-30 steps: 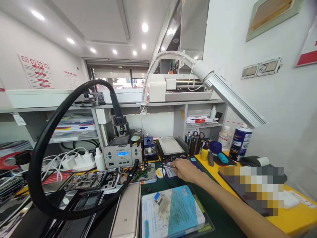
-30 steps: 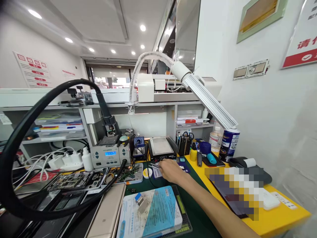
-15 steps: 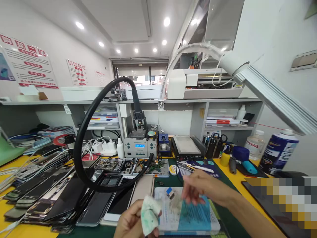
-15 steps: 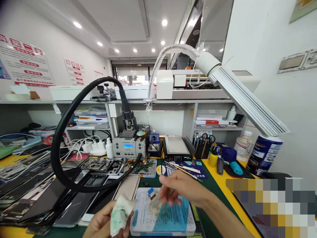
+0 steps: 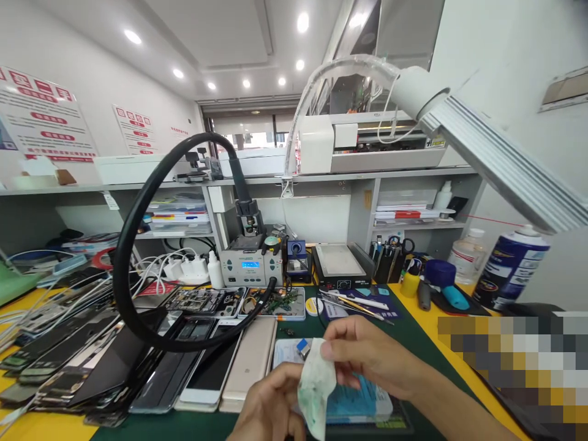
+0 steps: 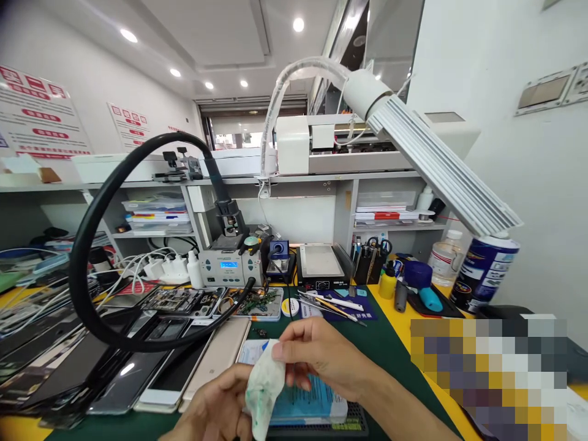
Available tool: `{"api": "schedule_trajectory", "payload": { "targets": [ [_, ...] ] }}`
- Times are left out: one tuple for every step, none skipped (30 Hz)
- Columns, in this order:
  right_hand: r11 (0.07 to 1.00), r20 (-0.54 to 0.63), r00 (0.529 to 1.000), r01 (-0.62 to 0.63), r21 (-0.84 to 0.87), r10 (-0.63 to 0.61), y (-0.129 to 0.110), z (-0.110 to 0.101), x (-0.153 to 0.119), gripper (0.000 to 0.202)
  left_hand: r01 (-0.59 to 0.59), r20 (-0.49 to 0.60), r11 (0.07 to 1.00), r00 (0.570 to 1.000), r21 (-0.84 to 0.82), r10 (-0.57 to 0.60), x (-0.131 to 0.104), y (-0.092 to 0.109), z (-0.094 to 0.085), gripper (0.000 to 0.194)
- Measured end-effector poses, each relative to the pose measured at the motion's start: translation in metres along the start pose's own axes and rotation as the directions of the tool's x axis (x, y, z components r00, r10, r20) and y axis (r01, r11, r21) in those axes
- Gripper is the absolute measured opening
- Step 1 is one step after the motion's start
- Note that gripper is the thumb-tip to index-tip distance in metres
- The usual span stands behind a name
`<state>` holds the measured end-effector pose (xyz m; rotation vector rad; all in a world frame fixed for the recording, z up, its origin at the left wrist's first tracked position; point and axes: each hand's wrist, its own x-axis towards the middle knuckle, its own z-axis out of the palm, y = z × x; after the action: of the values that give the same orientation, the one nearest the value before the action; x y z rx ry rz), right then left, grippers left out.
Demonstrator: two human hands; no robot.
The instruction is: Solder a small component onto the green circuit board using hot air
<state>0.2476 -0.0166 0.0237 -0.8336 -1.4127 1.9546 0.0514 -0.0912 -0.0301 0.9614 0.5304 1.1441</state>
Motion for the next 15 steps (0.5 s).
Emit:
{"api": "schedule_trajectory", "payload": {
  "targets": [
    [1.000,0.007,1.000,0.001,-0.001,-0.001,-0.001,-0.001,0.000,0.034,-0.006,-0.009,0.999,1.000,0.037,0.007,0.000,0.005,0.004,0.059],
    [1.000,0.013,1.000,0.000,0.000,0.000,-0.001,-0.002,0.000,0.033,-0.007,-0.029,0.996,1.000,0.089,0.009,0.001,0.011,0.008,0.049],
    [1.000,0.017,1.000,-0.001,0.001,0.001,-0.001,-0.004,0.000,0.032,-0.002,-0.059,0.981,0.998,0.192,0.013,0.002,0.016,0.012,0.041],
    [1.000,0.020,1.000,-0.003,0.003,0.003,-0.001,-0.005,0.000,0.030,0.012,-0.076,0.962,0.997,0.271,0.009,0.003,0.021,0.017,0.038],
    [1.000,0.022,1.000,-0.006,0.006,0.006,-0.001,-0.006,0.000,0.029,0.029,-0.079,0.948,0.997,0.316,-0.005,0.005,0.025,0.021,0.036],
    [1.000,0.022,1.000,-0.010,0.010,0.010,-0.001,-0.007,0.001,0.029,0.046,-0.077,0.937,0.997,0.347,-0.020,0.007,0.028,0.025,0.036],
    [1.000,0.021,1.000,-0.013,0.015,0.013,-0.001,-0.008,0.001,0.028,0.057,-0.074,0.932,0.997,0.357,-0.033,0.009,0.031,0.028,0.035],
    [1.000,0.019,1.000,-0.016,0.021,0.015,-0.001,-0.008,0.001,0.028,0.063,-0.075,0.931,0.996,0.359,-0.039,0.011,0.032,0.030,0.034],
    [1.000,0.015,1.000,-0.015,0.027,0.015,-0.001,-0.009,0.001,0.028,0.064,-0.082,0.932,0.996,0.358,-0.037,0.014,0.033,0.031,0.034],
    [0.999,0.007,1.000,-0.013,0.036,0.013,-0.001,-0.010,0.001,0.028,0.060,-0.092,0.933,0.995,0.355,-0.029,0.017,0.033,0.032,0.034],
    [0.999,-0.003,1.000,-0.010,0.045,0.010,-0.001,-0.010,0.001,0.029,0.055,-0.103,0.935,0.994,0.349,-0.020,0.020,0.033,0.032,0.035],
    [0.998,-0.014,1.000,-0.005,0.056,0.006,-0.001,-0.011,0.002,0.030,0.052,-0.113,0.939,0.993,0.340,-0.014,0.022,0.033,0.031,0.036],
    [0.998,-0.026,1.000,0.002,0.068,0.000,-0.001,-0.011,0.003,0.032,0.052,-0.121,0.942,0.993,0.331,-0.012,0.025,0.033,0.031,0.037],
    [0.997,-0.038,0.999,0.011,0.081,-0.008,0.000,-0.011,0.004,0.034,0.050,-0.131,0.944,0.991,0.325,-0.007,0.027,0.034,0.030,0.038],
    [0.996,-0.048,0.999,0.019,0.092,-0.015,0.000,-0.010,0.005,0.036,0.046,-0.146,0.946,0.989,0.322,0.001,0.029,0.034,0.029,0.039]
  ]
}}
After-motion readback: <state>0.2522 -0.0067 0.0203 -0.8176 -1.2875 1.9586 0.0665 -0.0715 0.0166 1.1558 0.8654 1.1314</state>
